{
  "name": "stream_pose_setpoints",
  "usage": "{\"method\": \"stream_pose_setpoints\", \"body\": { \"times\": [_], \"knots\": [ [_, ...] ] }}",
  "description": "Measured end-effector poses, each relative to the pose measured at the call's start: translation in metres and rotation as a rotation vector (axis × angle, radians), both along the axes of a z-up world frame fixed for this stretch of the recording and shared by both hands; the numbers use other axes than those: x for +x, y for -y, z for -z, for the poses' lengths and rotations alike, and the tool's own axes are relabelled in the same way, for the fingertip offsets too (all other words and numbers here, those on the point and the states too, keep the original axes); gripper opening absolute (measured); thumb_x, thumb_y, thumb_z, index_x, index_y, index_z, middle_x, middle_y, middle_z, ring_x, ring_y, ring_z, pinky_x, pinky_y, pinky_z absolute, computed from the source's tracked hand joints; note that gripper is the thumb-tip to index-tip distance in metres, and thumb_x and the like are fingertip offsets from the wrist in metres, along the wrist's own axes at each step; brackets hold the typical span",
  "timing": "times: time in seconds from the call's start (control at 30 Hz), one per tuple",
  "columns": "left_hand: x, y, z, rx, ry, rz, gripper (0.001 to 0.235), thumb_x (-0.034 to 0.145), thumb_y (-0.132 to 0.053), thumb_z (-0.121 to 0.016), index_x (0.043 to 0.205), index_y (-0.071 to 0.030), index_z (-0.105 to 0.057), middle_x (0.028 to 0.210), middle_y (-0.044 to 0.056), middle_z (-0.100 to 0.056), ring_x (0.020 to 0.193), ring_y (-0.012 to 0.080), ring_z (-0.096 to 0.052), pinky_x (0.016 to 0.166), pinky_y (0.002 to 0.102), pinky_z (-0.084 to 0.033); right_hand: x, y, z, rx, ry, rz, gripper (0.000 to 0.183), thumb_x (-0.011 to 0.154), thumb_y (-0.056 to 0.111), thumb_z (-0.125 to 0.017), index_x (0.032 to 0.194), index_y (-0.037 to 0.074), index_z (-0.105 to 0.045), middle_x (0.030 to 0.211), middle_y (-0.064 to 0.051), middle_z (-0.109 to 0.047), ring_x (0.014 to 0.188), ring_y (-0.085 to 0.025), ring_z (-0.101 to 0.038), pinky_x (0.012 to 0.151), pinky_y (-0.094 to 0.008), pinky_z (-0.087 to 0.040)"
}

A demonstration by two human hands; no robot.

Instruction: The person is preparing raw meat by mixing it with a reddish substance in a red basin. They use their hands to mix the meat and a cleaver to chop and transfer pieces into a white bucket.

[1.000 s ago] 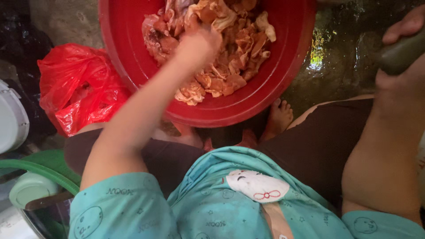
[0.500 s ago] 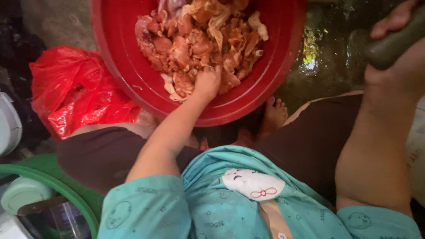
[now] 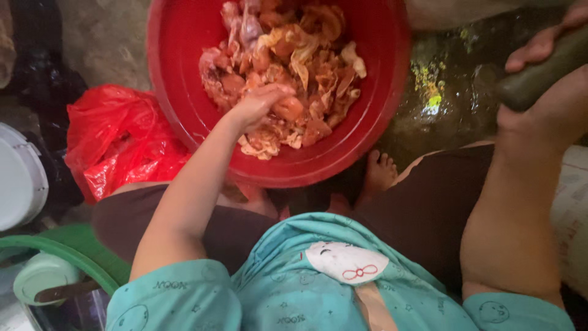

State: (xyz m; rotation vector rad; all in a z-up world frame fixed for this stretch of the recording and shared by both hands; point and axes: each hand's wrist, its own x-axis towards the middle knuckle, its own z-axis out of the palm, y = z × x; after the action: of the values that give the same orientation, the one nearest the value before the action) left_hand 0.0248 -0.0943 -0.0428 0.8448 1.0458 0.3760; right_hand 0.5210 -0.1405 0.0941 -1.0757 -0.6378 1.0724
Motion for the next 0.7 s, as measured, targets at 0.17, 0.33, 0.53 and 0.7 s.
{"method": "stream_pose_setpoints", "body": {
  "times": [0.17, 0.33, 0.53, 0.7],
  "knots": [
    [0.022, -0.015, -0.058, -0.138, 0.203, -0.058, 0.035, 0.093, -0.015, -0.068, 0.126, -0.015, -0.059, 0.118, 0.0, -0.068, 0.102, 0.0179, -0.071, 0.089, 0.035, -0.061, -0.014, -0.004, -0.023, 0.017, -0.027, 0.041, 0.032, 0.125, 0.027, -0.046, 0.109, -0.001, -0.051, 0.098, -0.01, -0.051, 0.069, -0.02, -0.049, 0.063, -0.036, -0.044],
    [0.052, -0.031, -0.107, 0.088, 0.347, 0.022, 0.028, 0.105, -0.017, -0.065, 0.129, -0.003, -0.063, 0.117, 0.007, -0.073, 0.105, 0.02, -0.071, 0.085, 0.035, -0.062, -0.026, -0.006, -0.045, 0.042, -0.041, 0.101, 0.03, 0.124, 0.027, -0.048, 0.112, -0.001, -0.051, 0.099, -0.01, -0.052, 0.069, -0.021, -0.048, 0.062, -0.036, -0.043],
    [0.113, -0.077, -0.148, 0.189, 0.348, -0.117, 0.026, 0.104, -0.018, -0.06, 0.126, -0.006, -0.062, 0.109, 0.006, -0.072, 0.094, 0.0178, -0.072, 0.074, 0.031, -0.064, -0.042, -0.01, -0.062, 0.133, -0.015, 0.147, 0.041, 0.122, 0.025, -0.056, 0.155, 0.017, -0.034, 0.096, -0.012, -0.054, 0.063, -0.021, -0.049, 0.056, -0.037, -0.045],
    [0.176, -0.131, -0.189, 0.217, 0.627, -0.14, 0.031, 0.11, -0.028, -0.051, 0.126, -0.003, -0.061, 0.108, 0.011, -0.071, 0.095, 0.0234, -0.069, 0.081, 0.034, -0.059, -0.057, -0.018, -0.076, 0.128, -0.07, 0.195, 0.054, 0.124, 0.022, -0.055, 0.168, 0.019, -0.024, 0.094, -0.011, -0.053, 0.062, -0.021, -0.049, 0.057, -0.037, -0.047]
  ]
}}
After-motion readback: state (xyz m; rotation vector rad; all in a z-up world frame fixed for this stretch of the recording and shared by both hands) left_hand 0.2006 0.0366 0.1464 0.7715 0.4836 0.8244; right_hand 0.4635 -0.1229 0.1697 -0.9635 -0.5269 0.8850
